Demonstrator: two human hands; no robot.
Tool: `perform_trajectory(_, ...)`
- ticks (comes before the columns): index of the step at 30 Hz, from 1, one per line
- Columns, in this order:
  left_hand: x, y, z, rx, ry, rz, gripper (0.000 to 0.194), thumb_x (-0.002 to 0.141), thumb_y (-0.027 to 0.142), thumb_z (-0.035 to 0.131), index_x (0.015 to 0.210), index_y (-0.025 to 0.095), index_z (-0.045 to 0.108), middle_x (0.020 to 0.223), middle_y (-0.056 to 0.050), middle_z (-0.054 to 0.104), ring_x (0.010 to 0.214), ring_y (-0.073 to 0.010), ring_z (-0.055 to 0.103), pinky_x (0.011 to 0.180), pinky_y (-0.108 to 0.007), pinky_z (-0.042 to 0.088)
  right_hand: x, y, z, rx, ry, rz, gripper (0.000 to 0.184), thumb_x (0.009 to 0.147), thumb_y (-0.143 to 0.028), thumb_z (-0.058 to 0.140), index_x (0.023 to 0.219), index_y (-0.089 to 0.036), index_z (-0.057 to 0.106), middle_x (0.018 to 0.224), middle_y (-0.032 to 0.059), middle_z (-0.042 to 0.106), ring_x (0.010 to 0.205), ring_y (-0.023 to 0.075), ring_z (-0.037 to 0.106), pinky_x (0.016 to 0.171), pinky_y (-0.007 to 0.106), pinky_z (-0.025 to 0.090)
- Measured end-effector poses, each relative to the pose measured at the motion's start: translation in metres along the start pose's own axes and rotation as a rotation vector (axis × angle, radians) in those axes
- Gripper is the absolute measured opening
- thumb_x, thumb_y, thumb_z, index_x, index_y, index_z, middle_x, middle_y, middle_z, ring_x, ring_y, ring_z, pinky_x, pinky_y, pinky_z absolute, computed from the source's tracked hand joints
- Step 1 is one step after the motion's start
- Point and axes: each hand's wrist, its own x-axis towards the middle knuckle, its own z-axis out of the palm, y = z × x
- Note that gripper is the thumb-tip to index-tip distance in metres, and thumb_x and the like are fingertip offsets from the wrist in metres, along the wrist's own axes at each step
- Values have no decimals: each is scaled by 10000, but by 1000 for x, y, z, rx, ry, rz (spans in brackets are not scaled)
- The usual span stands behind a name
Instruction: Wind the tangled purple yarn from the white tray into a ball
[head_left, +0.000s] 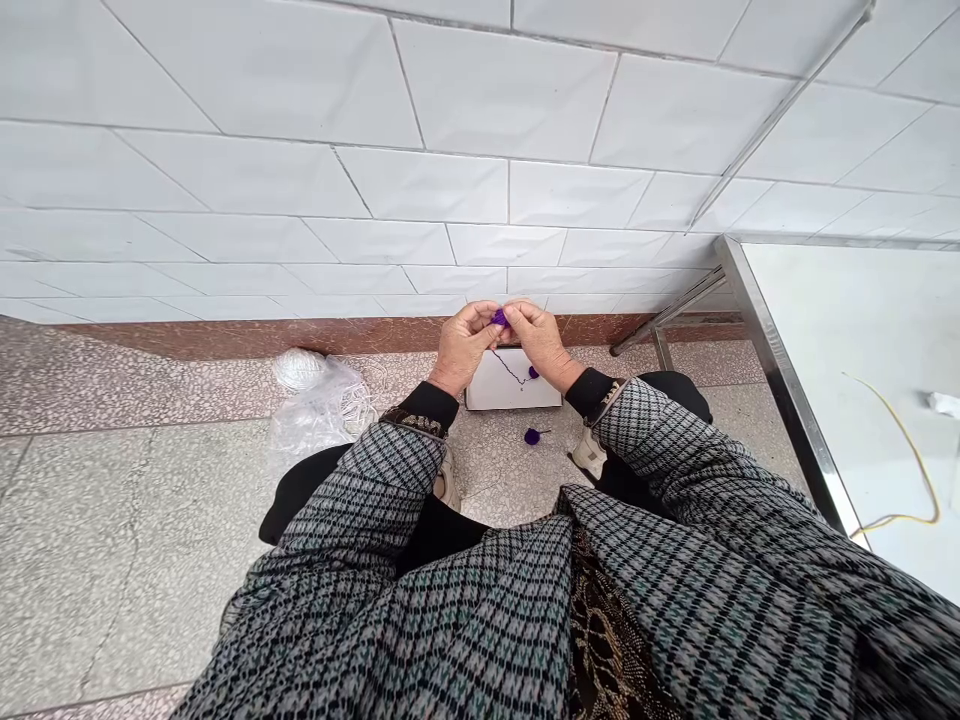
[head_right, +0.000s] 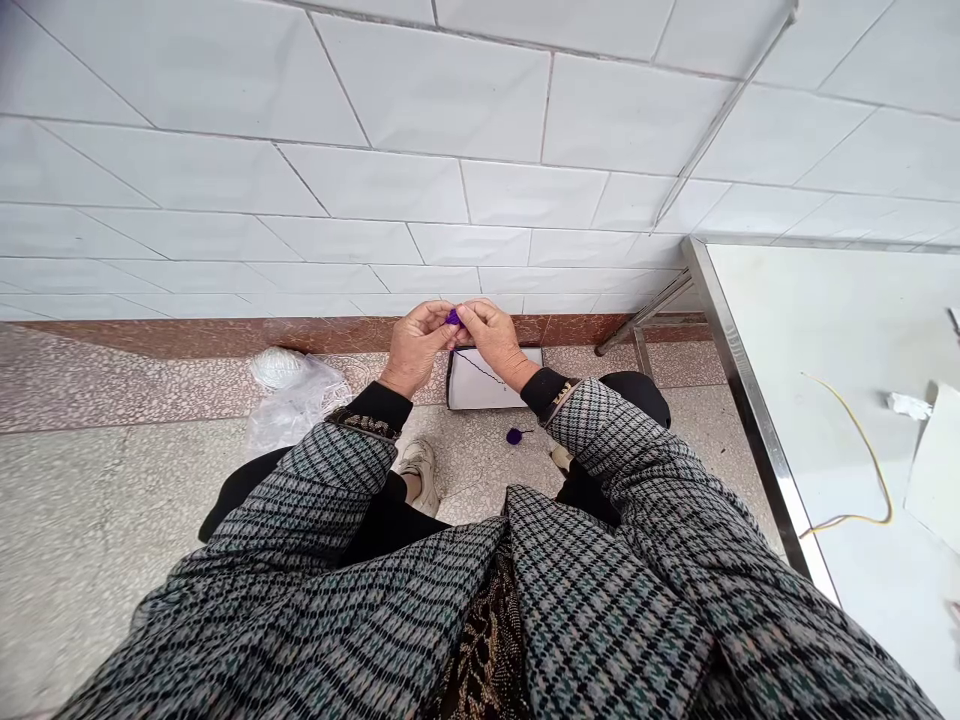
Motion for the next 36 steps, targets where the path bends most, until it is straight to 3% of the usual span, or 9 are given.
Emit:
perform_trajectory(6,0,-3,-4,50,0,-13,212,815,166,851,918,188,667,655,37,644,544,-122,602,571,-207,527,-5,-22,9,144,3,193,475,1024,-455,883,780,-158,603,618,-31,603,564,93,617,632,183,563)
perform_trajectory(14,-1,-3,-2,204,57,-34,147,786,182,792,855,181,662,680,17,673,578,-133,620,571,-211,511,-13,-42,10,254,29,363,338,1036,-243,876,897,-167,577,673,-71,636,538,44,594,588,117,516)
perform_trajectory(20,-2,2,-5,335,131,17,127,775,121,764,854,178,683,757,18,689,697,-139,633,687,-223,526,-9,-58,3,279,-71,508,170,1139,-107,697,987,-149,634,735,-21,712,596,68,691,643,144,595)
perform_trajectory(23,-2,1,-6,381,148,31,122,790,102,751,848,177,676,781,8,695,734,-143,633,721,-225,515,-9,-61,2,263,-65,504,215,1159,-60,636,957,-135,643,713,-11,712,599,63,695,671,142,614)
perform_trajectory(27,-1,-4,-8,411,122,1,116,828,129,731,873,186,641,752,3,684,685,-151,635,677,-227,510,-8,-58,3,198,-37,463,254,1047,4,775,862,-119,652,682,7,722,592,69,702,654,122,606)
perform_trajectory(32,-2,-3,-15,449,-27,-36,159,855,225,746,990,186,672,744,2,686,590,-155,599,580,-229,477,4,-54,-6,90,-8,392,294,1030,41,726,798,-119,641,630,6,714,542,58,682,607,96,589)
perform_trajectory(36,-2,12,-27,539,-150,-1,170,838,318,808,830,161,744,757,-30,716,670,-173,612,640,-250,474,15,-56,-23,-29,-11,333,325,959,118,696,756,-125,628,574,-7,687,462,50,617,489,77,491)
